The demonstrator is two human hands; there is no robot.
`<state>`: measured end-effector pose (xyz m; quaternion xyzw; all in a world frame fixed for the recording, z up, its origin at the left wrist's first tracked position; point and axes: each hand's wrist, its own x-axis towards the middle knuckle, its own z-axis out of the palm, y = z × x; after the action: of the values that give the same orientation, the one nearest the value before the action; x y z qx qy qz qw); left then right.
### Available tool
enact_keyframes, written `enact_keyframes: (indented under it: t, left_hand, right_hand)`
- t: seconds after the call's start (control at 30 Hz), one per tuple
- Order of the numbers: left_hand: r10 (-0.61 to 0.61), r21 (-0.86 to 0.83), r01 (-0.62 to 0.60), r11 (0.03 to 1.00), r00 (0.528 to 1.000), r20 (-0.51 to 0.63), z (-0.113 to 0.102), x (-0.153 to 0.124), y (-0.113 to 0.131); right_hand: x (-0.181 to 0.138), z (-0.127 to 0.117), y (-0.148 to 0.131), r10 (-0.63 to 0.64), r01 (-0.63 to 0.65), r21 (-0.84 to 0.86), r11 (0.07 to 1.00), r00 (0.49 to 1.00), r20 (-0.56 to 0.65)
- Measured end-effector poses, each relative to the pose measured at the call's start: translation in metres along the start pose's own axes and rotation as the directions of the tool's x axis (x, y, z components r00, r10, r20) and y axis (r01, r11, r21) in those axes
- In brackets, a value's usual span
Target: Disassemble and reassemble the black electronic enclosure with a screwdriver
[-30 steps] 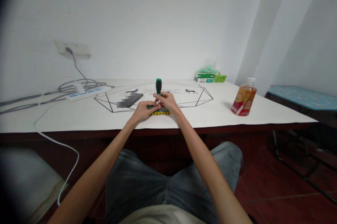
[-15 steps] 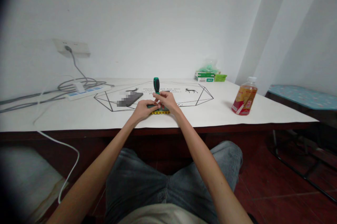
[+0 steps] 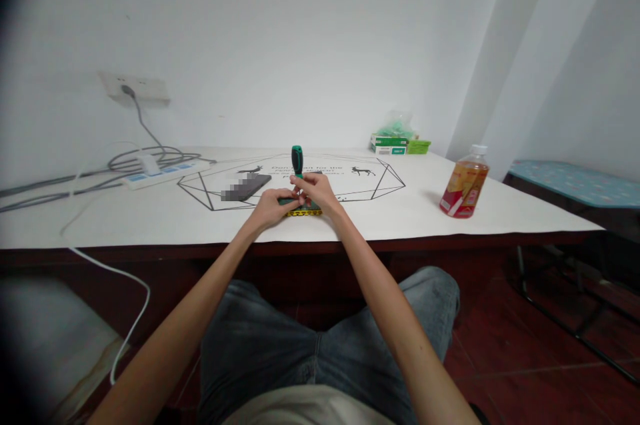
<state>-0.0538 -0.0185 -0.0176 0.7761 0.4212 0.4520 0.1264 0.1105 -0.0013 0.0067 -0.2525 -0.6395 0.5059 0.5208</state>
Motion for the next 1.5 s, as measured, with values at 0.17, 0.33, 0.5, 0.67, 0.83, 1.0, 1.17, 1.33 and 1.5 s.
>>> enact_keyframes:
  t: [0.17,0.33,0.5,0.67,0.83,1.0,1.17,1.33,1.5]
  left_hand:
    - [0.020,-0.023,-0.020,1.000,0.999,0.028,-0.0007,0.0002,-0.0013]
    - [0.014,-0.024,-0.014,1.000,1.000,0.009,0.0001,0.0004,-0.0038]
    - [-0.002,-0.024,0.003,1.000,1.000,0.025,-0.0006,-0.0002,-0.0008]
    - [0.001,-0.020,0.000,1.000,1.000,0.029,-0.0009,-0.0005,0.0013]
    - [-0.003,-0.003,0.003,1.000,0.999,0.040,-0.0010,0.0002,0.0022]
    - [-0.014,0.028,0.014,1.000,1.000,-0.002,-0.0013,-0.0006,0.0047]
    - [0.015,0.023,-0.016,1.000,0.999,0.030,-0.0017,-0.0009,0.0054]
    - [-0.005,0.034,0.005,0.999,1.000,0.011,-0.0004,-0.0001,0.0013]
    - [0.009,0.045,-0.011,0.999,0.999,0.035,-0.0001,0.0001,0.0011]
  right_hand:
    - [0.0000,0.0001,-0.0002,-0.005,0.005,0.007,1.000,1.000,-0.001]
    - [0.0006,0.0004,0.0002,-0.012,0.012,0.007,1.000,1.000,-0.006]
    - [0.0005,0.0005,0.0008,-0.015,0.015,0.011,1.000,1.000,-0.010]
    - [0.0009,-0.0007,0.0029,-0.037,0.037,-0.001,0.999,0.999,-0.006]
    - [0.0005,-0.0009,0.0030,-0.033,0.033,0.002,0.999,0.999,-0.008]
    - [-0.0005,0.0000,0.0009,-0.021,0.021,0.006,1.000,1.000,-0.006]
    - [0.0000,-0.0007,0.0016,-0.022,0.022,0.006,1.000,1.000,-0.006]
    - [0.0004,-0.0002,0.0021,-0.019,0.019,-0.003,1.000,1.000,-0.009]
    - [0.0006,0.0002,0.0019,-0.027,0.027,0.007,1.000,1.000,-0.008]
